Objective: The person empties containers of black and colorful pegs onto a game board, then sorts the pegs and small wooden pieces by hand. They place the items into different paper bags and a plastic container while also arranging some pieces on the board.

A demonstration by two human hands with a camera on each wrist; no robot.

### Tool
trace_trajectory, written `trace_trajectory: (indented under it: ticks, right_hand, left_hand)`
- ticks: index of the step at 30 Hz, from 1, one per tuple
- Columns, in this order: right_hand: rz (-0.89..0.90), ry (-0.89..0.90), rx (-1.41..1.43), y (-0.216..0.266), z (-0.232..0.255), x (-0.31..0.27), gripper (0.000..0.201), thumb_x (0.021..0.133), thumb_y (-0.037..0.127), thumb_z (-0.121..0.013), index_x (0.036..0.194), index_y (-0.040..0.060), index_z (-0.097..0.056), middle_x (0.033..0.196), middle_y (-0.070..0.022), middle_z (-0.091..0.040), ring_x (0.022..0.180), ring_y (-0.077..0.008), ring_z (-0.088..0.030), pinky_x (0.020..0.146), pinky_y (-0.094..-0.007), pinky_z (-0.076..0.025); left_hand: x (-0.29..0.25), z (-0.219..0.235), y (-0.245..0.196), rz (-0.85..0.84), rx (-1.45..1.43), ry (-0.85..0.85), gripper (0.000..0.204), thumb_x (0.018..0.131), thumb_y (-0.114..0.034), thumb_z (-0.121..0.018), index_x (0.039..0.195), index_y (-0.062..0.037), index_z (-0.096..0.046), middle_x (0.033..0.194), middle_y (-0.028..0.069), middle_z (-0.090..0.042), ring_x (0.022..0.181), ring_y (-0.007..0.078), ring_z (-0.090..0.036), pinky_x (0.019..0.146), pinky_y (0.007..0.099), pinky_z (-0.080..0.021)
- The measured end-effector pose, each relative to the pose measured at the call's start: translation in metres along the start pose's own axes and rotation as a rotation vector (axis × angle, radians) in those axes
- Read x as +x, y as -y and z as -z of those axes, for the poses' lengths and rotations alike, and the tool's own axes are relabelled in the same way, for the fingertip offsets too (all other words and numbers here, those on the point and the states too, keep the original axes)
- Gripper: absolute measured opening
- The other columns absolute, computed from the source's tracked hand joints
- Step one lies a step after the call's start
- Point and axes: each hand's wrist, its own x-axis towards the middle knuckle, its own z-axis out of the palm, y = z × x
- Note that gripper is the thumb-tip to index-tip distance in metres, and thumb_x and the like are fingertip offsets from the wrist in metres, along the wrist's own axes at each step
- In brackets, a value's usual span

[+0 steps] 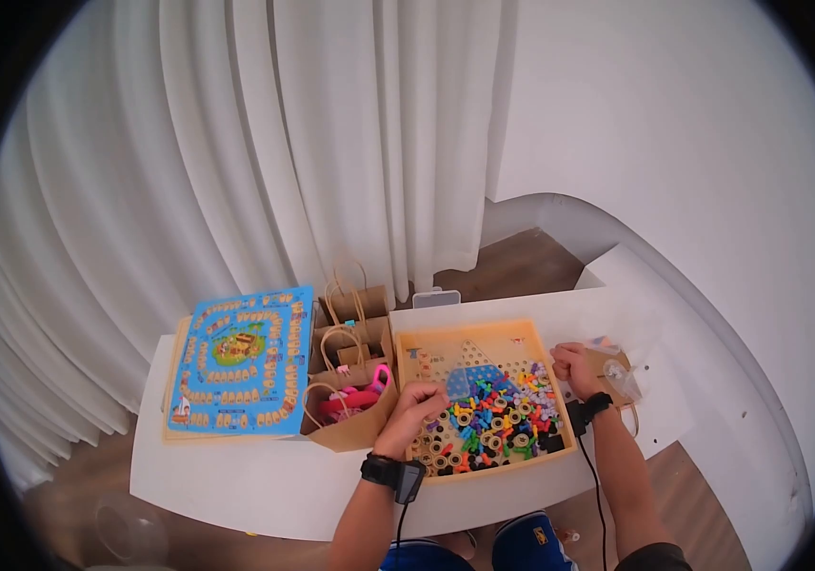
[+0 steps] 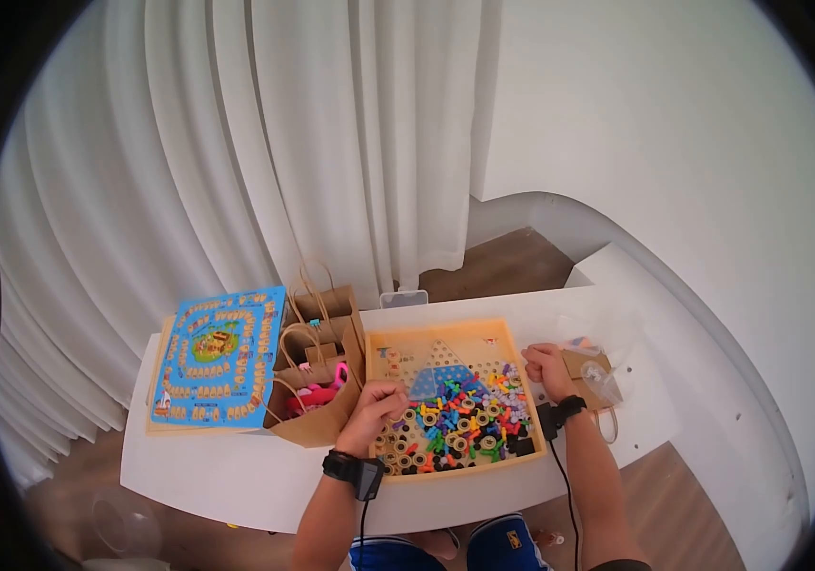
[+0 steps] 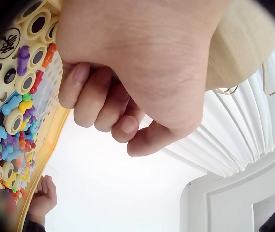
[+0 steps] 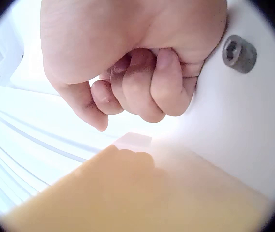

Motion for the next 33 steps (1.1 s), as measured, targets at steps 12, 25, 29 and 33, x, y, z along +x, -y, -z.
trace_trajectory:
  ticks: [12,25,29,33]
  right_hand:
    - [0.069,-0.008,0.171,-0.014,0.006,-0.001,0.043,0.098,0.01,-0.062,0.065,0.0153,-0.034,0.061,0.0068,-0.026,0.049,-0.0068,-0.026,0.048,-0.0287,-0.019]
    - [0.125,0.023,0.048,-0.016,0.008,-0.006,0.042,0.101,0.019,-0.063,0.065,0.0135,-0.042,0.057,0.0077,-0.031,0.051,-0.0045,-0.026,0.05,-0.0273,-0.017]
    - [0.112,0.012,0.042,-0.011,0.005,-0.01,0.043,0.101,0.021,-0.064,0.065,0.0137,-0.042,0.058,0.0079,-0.032,0.051,-0.0043,-0.026,0.05,-0.0272,-0.017]
    - [0.122,0.013,0.052,-0.008,0.007,-0.01,0.044,0.099,0.022,-0.066,0.063,0.0131,-0.043,0.058,0.0083,-0.035,0.052,-0.0035,-0.028,0.05,-0.0268,-0.019]
  left_hand:
    - [-0.011,-0.016,-0.013,-0.002,0.134,-0.043,0.027,0.1,-0.015,-0.064,0.078,-0.0031,-0.052,0.073,-0.0067,-0.044,0.069,0.0038,-0.04,0.061,0.0242,-0.031]
    - [-0.122,-0.048,-0.003,-0.093,0.457,-0.44,0.026,0.104,-0.01,-0.056,0.079,-0.0024,-0.056,0.074,-0.0043,-0.047,0.073,0.0045,-0.042,0.065,0.024,-0.034]
    - [-0.139,-0.037,0.017,-0.174,0.452,-0.55,0.027,0.101,-0.009,-0.057,0.075,-0.0034,-0.053,0.073,-0.0047,-0.046,0.072,0.0057,-0.041,0.066,0.0246,-0.032]
    - [-0.141,-0.02,0.033,-0.227,0.249,-0.603,0.025,0.095,-0.004,-0.057,0.071,-0.0032,-0.05,0.071,-0.0017,-0.045,0.068,0.0088,-0.038,0.064,0.0267,-0.029]
